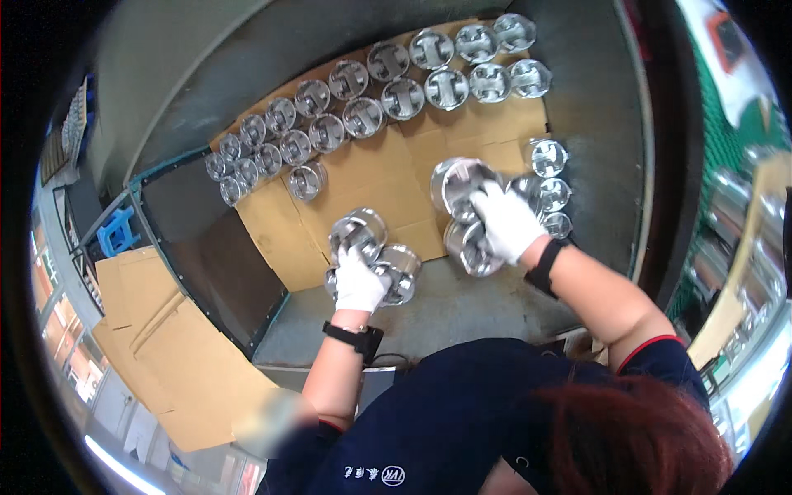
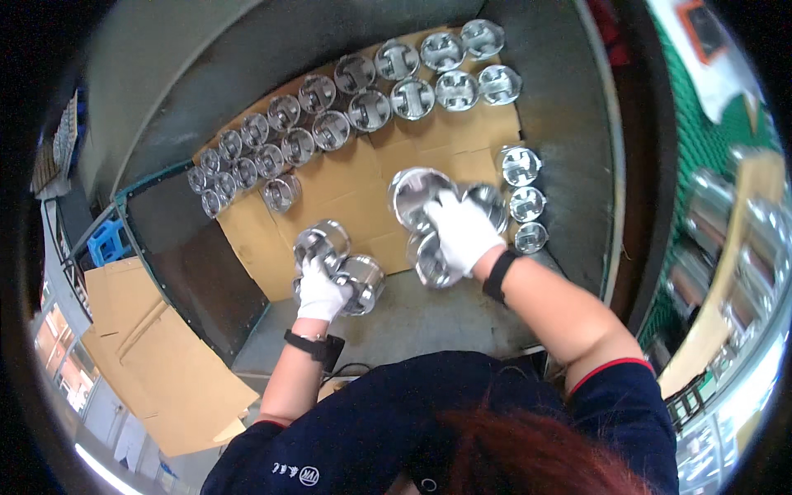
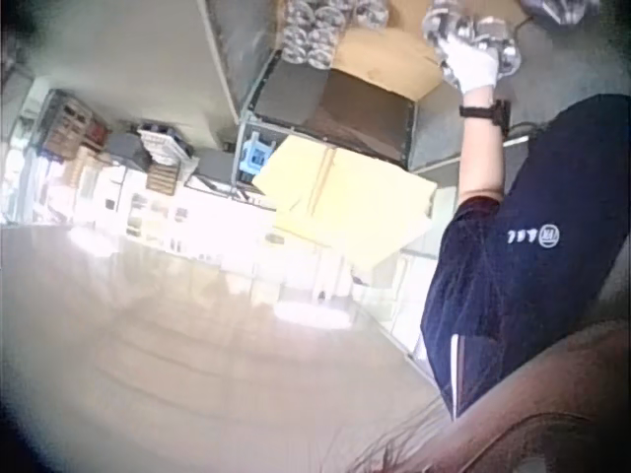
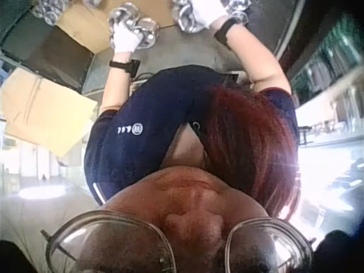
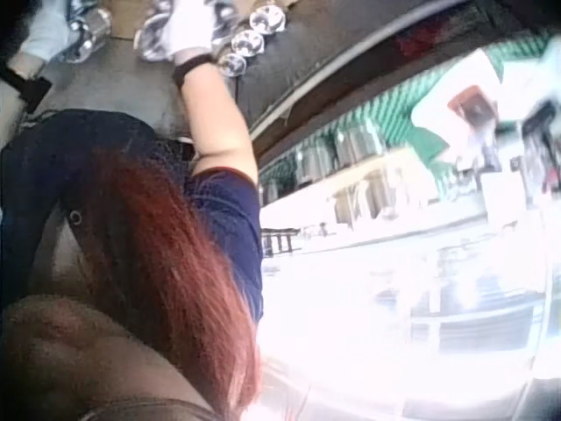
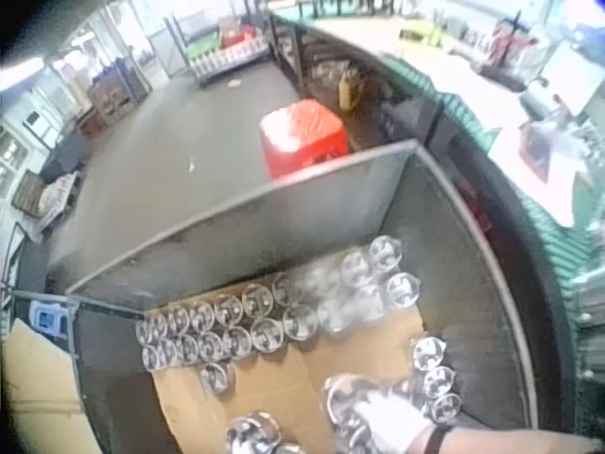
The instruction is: The person picks up small, cylindrical metal parts from a cardboard sheet and places them onto a jig with vertical pins. They then insert a white circular disc into the top of each part and press it down. The person repeats this process for multiple units, moving them from the jig to a green mat.
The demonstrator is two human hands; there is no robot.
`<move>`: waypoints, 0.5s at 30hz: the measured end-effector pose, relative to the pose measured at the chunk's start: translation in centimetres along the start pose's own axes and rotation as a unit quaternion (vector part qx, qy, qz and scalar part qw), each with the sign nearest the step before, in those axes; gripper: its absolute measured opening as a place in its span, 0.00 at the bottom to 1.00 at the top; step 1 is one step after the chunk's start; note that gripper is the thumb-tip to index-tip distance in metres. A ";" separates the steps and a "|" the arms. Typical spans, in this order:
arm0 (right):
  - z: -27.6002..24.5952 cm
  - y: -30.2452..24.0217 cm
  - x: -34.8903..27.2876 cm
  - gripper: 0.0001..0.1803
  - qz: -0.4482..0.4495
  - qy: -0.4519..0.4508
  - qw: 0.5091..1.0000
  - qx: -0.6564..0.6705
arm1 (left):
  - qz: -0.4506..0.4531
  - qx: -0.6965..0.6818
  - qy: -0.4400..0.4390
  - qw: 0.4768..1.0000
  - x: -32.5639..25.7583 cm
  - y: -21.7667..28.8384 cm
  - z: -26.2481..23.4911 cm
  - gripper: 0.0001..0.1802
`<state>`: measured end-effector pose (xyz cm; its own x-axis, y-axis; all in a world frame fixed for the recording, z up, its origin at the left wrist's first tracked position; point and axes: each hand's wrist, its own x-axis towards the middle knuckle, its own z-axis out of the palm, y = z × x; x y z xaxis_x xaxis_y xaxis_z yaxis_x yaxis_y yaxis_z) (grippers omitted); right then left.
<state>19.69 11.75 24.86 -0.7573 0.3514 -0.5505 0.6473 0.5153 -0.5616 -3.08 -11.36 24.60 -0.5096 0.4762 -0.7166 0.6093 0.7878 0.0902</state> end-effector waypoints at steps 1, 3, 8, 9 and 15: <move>-0.7 -1.8 -2.3 0.30 0.008 0.038 0.998 0.042 | 0.017 -0.004 0.012 1.000 -1.1 -0.1 -1.4 0.48; -1.7 -4.5 -6.7 0.24 0.010 0.135 0.985 0.106 | 0.041 -0.032 0.032 0.998 -3.3 -0.7 -3.7 0.47; -8.3 -7.5 -18.6 0.25 0.050 0.247 0.956 0.151 | 0.115 -0.135 0.085 0.980 -8.2 1.0 -7.9 0.37; -10.6 -8.6 -21.7 0.26 0.050 0.310 0.938 0.144 | 0.105 -0.160 0.065 0.979 -9.7 2.2 -8.9 0.36; -17.0 -8.0 -39.6 0.35 0.144 0.467 0.871 0.055 | 0.158 -0.073 0.073 0.982 -13.5 3.9 -8.7 0.41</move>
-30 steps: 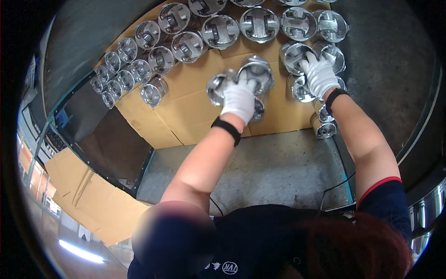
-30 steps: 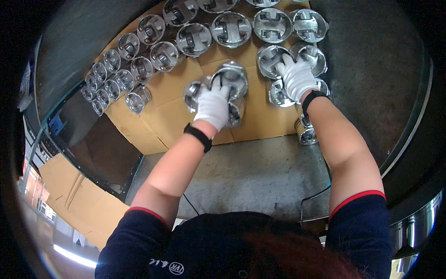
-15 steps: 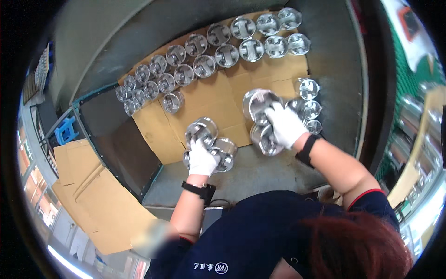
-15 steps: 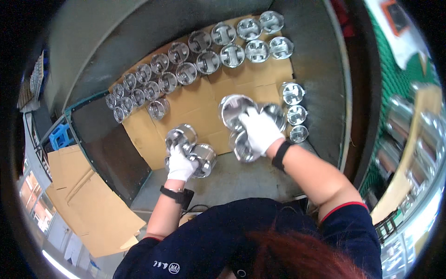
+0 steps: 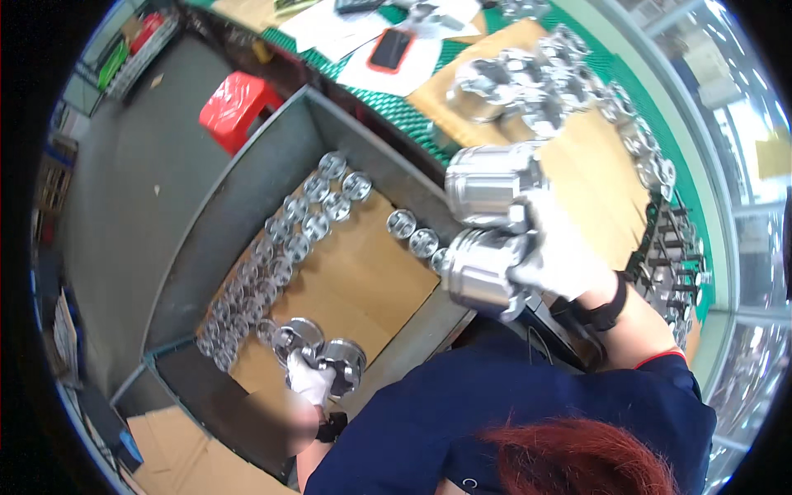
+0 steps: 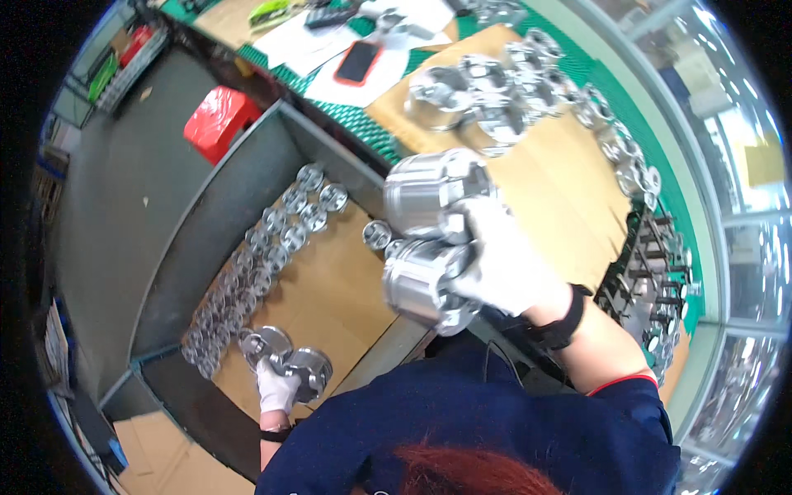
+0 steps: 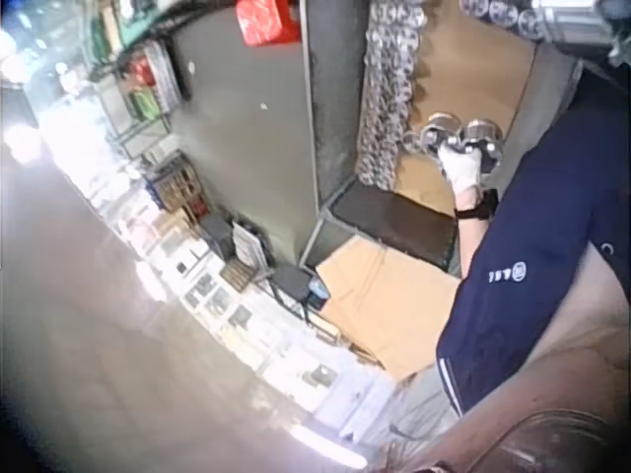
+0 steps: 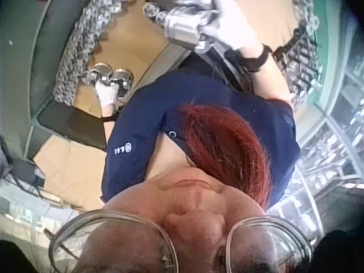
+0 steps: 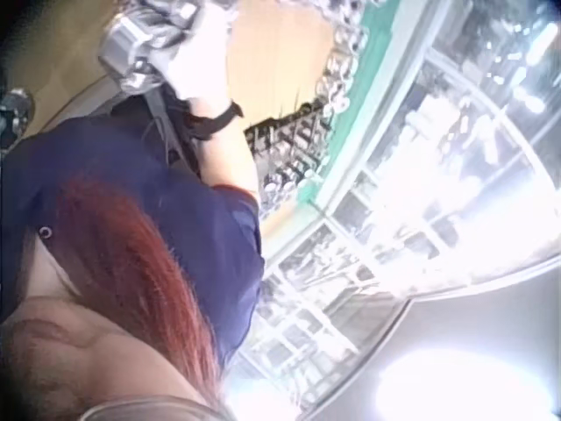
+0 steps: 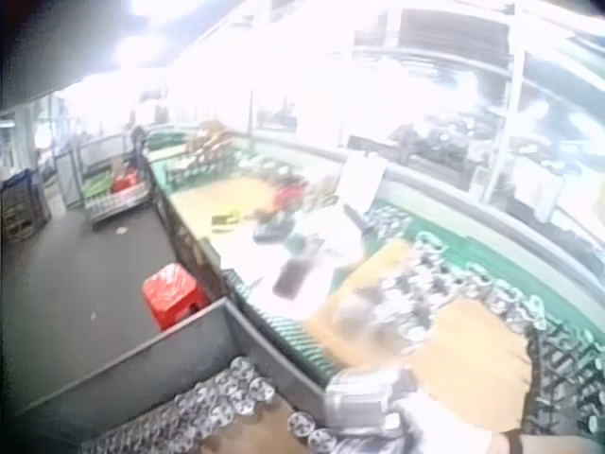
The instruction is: The person picks up small, cylindrical metal parts from a cardboard sheet and places them onto a jig with vertical pins. They then insert a white circular disc into the top of each part and press it down. The person repeats this process for multiple units, moving them from the jig to a green mat.
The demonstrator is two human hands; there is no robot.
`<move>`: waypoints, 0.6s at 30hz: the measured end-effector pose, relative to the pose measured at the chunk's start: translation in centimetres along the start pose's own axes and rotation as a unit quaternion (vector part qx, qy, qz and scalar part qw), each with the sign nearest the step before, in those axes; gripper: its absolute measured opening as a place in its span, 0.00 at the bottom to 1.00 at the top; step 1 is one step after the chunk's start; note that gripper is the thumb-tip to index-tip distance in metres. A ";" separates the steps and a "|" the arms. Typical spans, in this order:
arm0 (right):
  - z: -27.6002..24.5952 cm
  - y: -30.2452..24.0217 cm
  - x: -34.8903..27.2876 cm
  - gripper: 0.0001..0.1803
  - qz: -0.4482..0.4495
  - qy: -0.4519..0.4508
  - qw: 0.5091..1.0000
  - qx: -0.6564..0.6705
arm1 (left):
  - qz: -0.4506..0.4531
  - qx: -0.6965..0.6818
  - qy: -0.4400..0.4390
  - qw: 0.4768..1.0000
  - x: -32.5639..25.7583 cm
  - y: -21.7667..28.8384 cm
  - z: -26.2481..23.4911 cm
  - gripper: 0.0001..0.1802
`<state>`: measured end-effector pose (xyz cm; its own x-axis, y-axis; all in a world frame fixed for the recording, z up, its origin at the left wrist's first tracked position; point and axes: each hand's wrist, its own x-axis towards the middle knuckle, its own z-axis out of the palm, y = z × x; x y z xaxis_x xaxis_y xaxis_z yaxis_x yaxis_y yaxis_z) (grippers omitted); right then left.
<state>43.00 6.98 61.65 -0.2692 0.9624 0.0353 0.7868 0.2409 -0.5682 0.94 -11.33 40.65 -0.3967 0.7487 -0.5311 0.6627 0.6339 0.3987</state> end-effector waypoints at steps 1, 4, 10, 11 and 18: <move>-2.4 0.8 -1.1 0.35 0.040 0.010 0.999 -0.032 | 0.004 -0.005 -0.012 1.000 -1.3 2.2 -1.0 0.43; -8.7 5.3 -3.8 0.34 0.133 0.056 0.988 -0.048 | 0.053 -0.016 -0.008 0.998 -2.6 4.5 0.1 0.45; -17.0 19.6 -5.5 0.37 0.283 0.026 0.957 -0.047 | 0.195 -0.027 -0.073 0.978 -8.2 20.4 -0.4 0.42; -17.7 21.9 -5.2 0.38 0.301 0.013 0.952 -0.050 | 0.257 0.020 -0.058 0.965 -8.8 22.7 0.0 0.42; -18.3 30.7 -1.9 0.32 0.298 -0.028 0.941 -0.160 | 0.478 0.087 -0.101 0.868 -13.4 43.7 3.5 0.43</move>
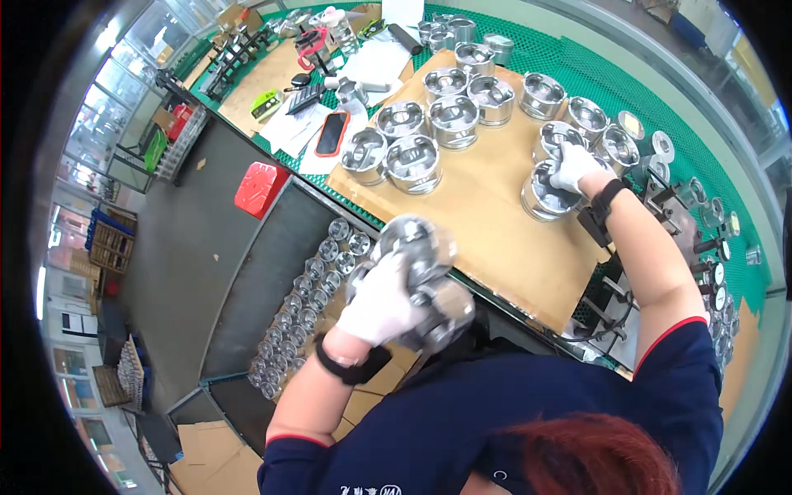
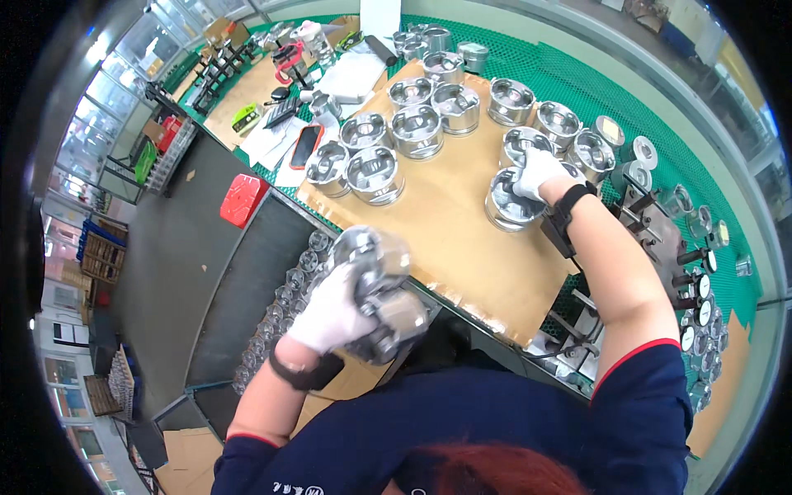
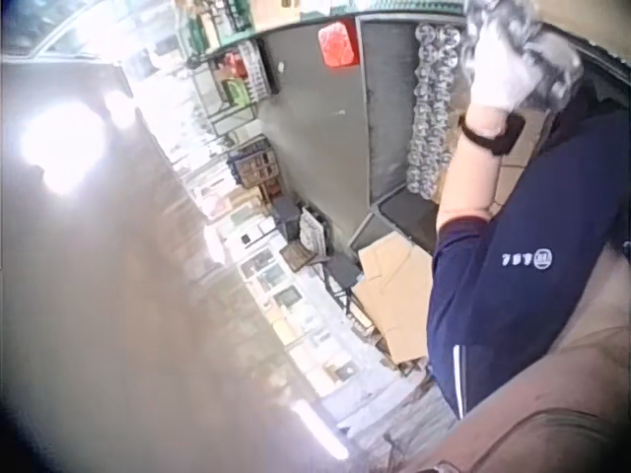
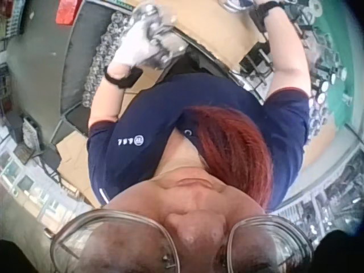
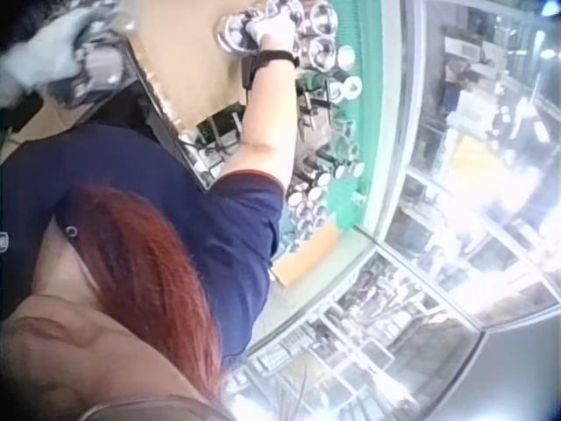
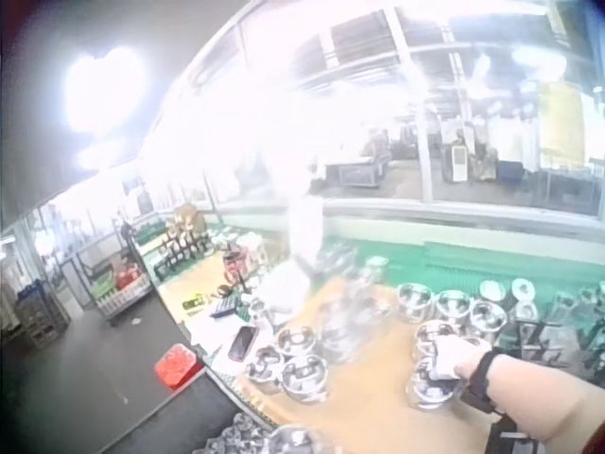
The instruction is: The person picks up small, cylindrical metal parts from a cardboard sheet and places them onto a jig with vertical pins. They then insert a white circular disc into the top of each part and press it down. The person repeats this process for multiple units, moving them from the jig to a green mat.
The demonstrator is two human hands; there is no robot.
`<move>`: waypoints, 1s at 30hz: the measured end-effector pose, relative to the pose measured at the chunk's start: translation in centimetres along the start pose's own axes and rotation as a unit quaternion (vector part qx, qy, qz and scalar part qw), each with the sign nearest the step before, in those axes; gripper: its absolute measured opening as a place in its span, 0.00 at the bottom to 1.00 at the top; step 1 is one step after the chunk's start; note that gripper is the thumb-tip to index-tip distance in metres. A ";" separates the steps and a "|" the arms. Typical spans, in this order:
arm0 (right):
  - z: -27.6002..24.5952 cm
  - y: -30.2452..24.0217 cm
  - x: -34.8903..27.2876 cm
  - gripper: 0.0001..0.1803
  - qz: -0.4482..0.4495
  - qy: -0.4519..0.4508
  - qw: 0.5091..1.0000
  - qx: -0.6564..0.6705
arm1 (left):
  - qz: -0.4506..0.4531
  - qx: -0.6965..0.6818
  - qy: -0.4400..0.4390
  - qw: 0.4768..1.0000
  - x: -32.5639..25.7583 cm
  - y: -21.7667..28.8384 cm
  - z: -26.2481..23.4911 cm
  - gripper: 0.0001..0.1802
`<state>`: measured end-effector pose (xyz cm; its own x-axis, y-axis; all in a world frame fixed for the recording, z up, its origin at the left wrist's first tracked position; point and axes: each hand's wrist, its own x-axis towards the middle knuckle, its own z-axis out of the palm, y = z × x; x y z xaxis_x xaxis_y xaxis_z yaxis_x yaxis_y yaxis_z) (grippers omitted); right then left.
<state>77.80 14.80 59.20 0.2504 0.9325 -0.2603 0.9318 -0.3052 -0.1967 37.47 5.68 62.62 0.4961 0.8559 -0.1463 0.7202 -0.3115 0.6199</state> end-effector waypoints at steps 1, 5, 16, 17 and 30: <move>0.1 -0.1 0.5 0.31 0.008 -0.008 1.000 -0.013 | 0.009 0.034 -0.014 0.999 2.1 0.9 0.7 0.43; 1.4 2.8 1.4 0.34 -0.031 0.020 0.998 -0.042 | 0.024 0.095 -0.078 0.992 10.5 7.6 2.4 0.38; 0.5 4.0 0.0 0.52 -0.087 -0.037 0.992 -0.088 | 0.056 0.208 -0.024 0.976 23.0 10.7 7.4 0.28; 0.2 4.2 -0.4 0.53 -0.105 -0.029 0.991 -0.073 | 0.072 0.198 0.006 0.978 23.3 10.1 7.6 0.32; 7.4 -12.1 -15.2 0.35 -0.334 0.084 0.939 0.013 | -0.139 -0.032 0.047 0.989 -3.9 -19.4 6.7 0.27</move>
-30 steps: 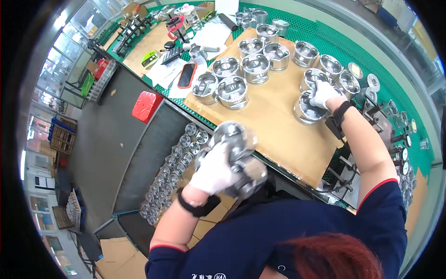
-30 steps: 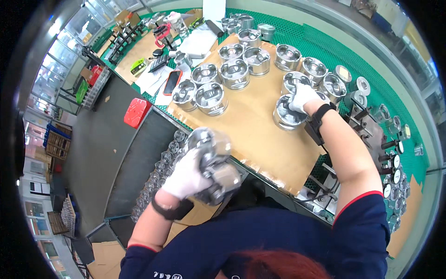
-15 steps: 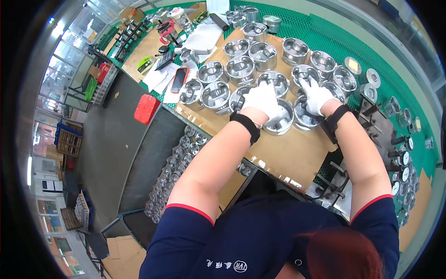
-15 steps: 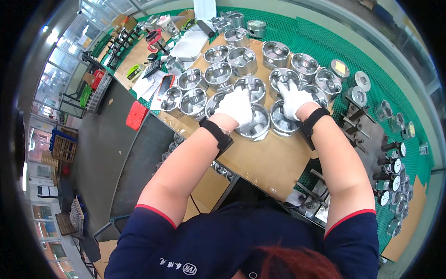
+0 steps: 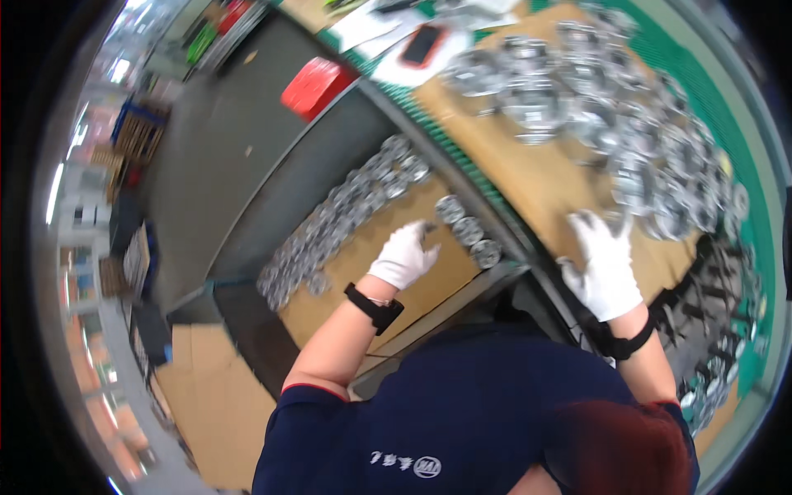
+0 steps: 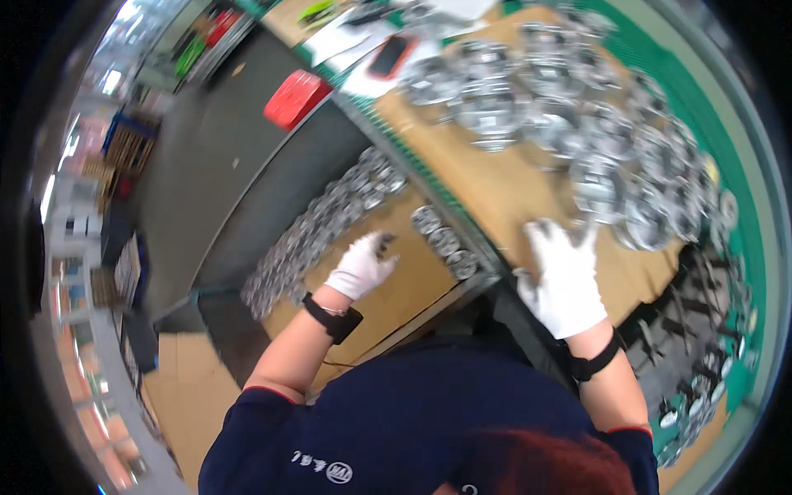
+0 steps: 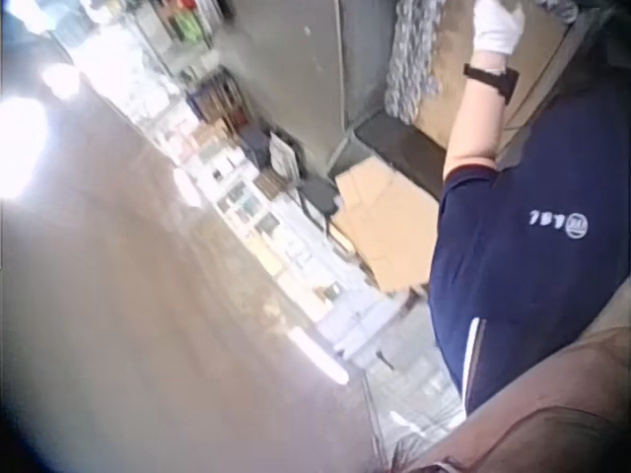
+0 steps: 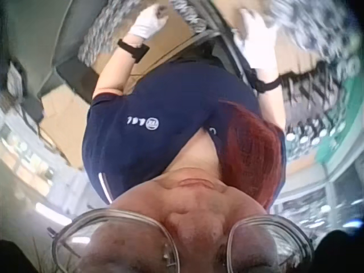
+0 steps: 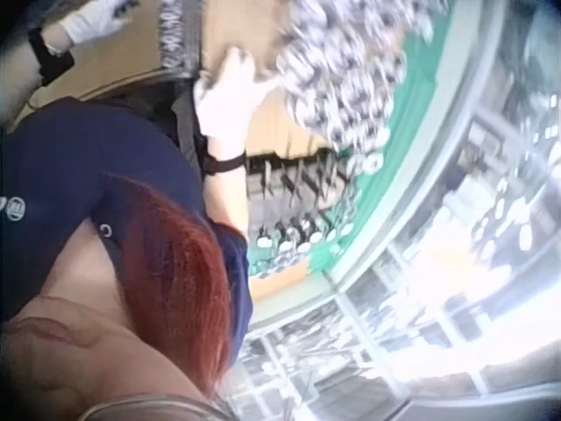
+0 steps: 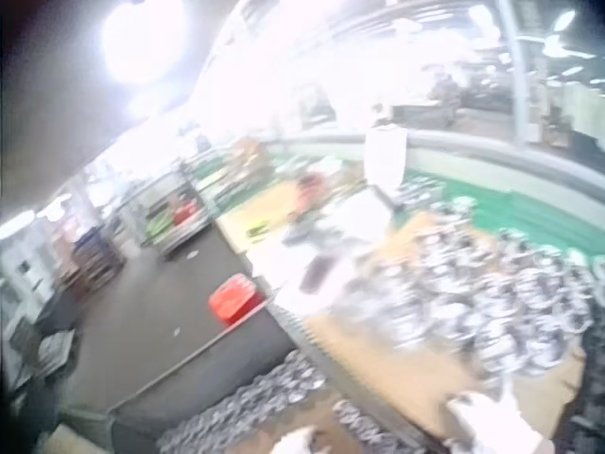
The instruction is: The person picks up small, cylindrical metal parts from a cardboard sheet and places them onto a jig with vertical pins. They then insert a white circular disc into the top of each part and press it down. The person repeats this process for multiple units, moving them from the jig to a green mat.
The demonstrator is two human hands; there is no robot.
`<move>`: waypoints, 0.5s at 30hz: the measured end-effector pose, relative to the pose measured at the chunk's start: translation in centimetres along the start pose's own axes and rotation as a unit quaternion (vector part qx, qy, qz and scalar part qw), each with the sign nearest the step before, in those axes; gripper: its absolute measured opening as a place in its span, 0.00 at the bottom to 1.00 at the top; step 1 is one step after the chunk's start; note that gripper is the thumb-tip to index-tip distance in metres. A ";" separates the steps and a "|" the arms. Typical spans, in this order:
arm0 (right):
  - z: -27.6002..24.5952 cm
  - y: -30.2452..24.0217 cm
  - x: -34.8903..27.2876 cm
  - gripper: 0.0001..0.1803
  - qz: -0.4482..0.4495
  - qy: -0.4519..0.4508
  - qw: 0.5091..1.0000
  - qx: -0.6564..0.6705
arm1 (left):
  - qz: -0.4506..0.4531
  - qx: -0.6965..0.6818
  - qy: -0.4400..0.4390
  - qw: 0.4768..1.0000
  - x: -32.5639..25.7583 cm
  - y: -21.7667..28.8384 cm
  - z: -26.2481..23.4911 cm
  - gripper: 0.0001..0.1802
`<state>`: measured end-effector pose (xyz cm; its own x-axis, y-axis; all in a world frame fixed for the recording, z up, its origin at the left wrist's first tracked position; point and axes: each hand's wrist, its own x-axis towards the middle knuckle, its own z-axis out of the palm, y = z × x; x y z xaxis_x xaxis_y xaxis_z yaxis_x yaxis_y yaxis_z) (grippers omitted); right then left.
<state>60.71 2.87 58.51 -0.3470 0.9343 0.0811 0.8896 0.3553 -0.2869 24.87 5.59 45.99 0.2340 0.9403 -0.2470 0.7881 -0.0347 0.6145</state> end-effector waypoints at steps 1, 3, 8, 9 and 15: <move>1.8 -1.4 0.5 0.35 0.021 0.021 0.999 -0.037 | -0.080 0.031 -0.070 0.994 -2.4 -3.2 -0.1 0.27; 3.4 -3.6 2.0 0.36 0.024 0.019 0.998 -0.049 | -0.153 0.036 -0.136 0.978 -6.6 -9.0 -0.2 0.27; 10.6 1.3 1.6 0.54 0.091 -0.025 0.985 -0.142 | -0.282 -0.051 -0.180 0.941 -10.9 -21.7 0.9 0.30; 11.5 1.3 1.9 0.61 0.159 -0.065 0.967 -0.190 | -0.296 -0.063 -0.166 0.938 -11.1 -25.1 1.5 0.30; 13.4 5.5 2.6 0.68 0.207 -0.085 0.952 -0.209 | -0.368 -0.112 -0.080 0.920 -7.0 -41.6 3.5 0.38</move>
<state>60.72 6.90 44.31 0.0482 0.9914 -0.1215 0.9886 -0.0299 0.1478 -7.54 -0.73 19.52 -0.2204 0.6190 -0.7538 0.6345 0.6780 0.3712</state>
